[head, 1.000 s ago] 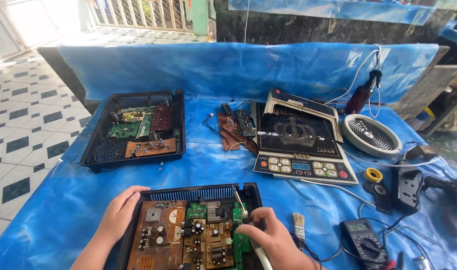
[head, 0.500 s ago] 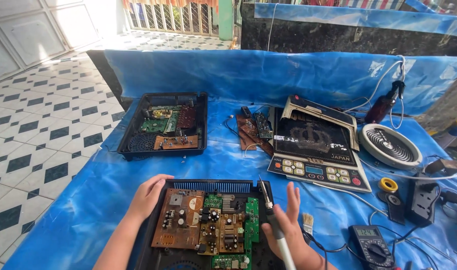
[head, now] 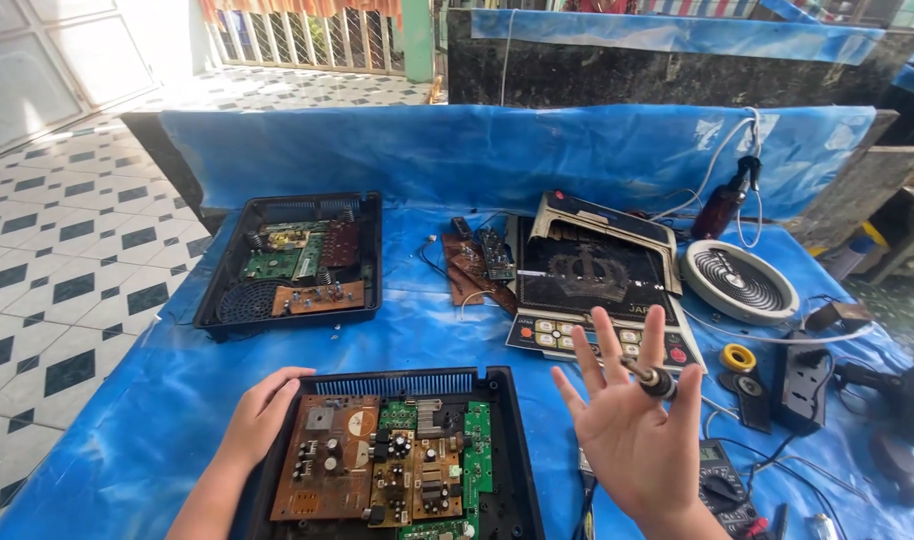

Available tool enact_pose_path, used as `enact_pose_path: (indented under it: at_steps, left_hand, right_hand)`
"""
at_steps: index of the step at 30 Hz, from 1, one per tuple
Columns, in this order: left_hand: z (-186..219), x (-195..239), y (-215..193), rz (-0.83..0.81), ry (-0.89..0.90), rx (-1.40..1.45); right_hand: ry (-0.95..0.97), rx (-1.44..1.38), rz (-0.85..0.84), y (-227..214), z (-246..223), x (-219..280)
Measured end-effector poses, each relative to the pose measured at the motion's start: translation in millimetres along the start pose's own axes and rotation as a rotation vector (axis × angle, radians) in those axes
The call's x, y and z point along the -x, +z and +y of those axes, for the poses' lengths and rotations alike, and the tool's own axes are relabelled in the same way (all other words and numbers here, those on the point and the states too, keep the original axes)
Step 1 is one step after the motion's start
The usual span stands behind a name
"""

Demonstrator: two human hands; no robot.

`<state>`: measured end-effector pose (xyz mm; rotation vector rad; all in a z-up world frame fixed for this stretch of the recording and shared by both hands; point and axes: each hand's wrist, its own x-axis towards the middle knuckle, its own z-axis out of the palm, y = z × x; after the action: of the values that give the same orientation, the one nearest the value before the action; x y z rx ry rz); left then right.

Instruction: The person uses a screwdriver to work on a circuit board inside a black plastic casing. They repeatedly tighten and loosen screws on the board while holding the casing steady with their other hand. Other electronic components and tools are visible on the blue tarp-covered table.

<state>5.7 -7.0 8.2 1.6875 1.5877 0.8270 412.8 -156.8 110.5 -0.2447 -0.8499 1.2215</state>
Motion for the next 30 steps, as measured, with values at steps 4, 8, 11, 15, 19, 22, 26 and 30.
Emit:
enact_pose_path:
  at_steps: [4,8,11,15,19,22,26,30]
  left_hand:
    - [5,0,-1,-0.012,-0.038,-0.005]
    - [1,2,-3,0.003,-0.044,-0.060]
    - [4,0,-3,-0.010,-0.083,-0.059]
    - [3,0,-2,-0.012,-0.116,-0.033]
    - [1,-5,-2,-0.021,-0.163,-0.034]
    - [-4,-7,-1,-0.017,-0.175,-0.027]
    - [-1,-6,0,-0.012,-0.188,-0.044]
    - [3,-5,1,-0.014,-0.187,-0.037]
  right_hand:
    - [0.139,-0.720,-0.271,2,-8,0]
    - [0.183,-0.616,-0.271,6,-9,1]
    - [0.213,-0.522,-0.234,7,-10,0]
    - [0.302,-0.580,-0.250,-2,-6,5]
    - [0.356,-0.654,-0.316,-8,-3,9]
    - [0.346,-0.652,-0.309,-16,1,13]
    - [0.383,-0.590,-0.312,-28,1,14]
    - [0.322,-0.459,-0.417,-29,3,11]
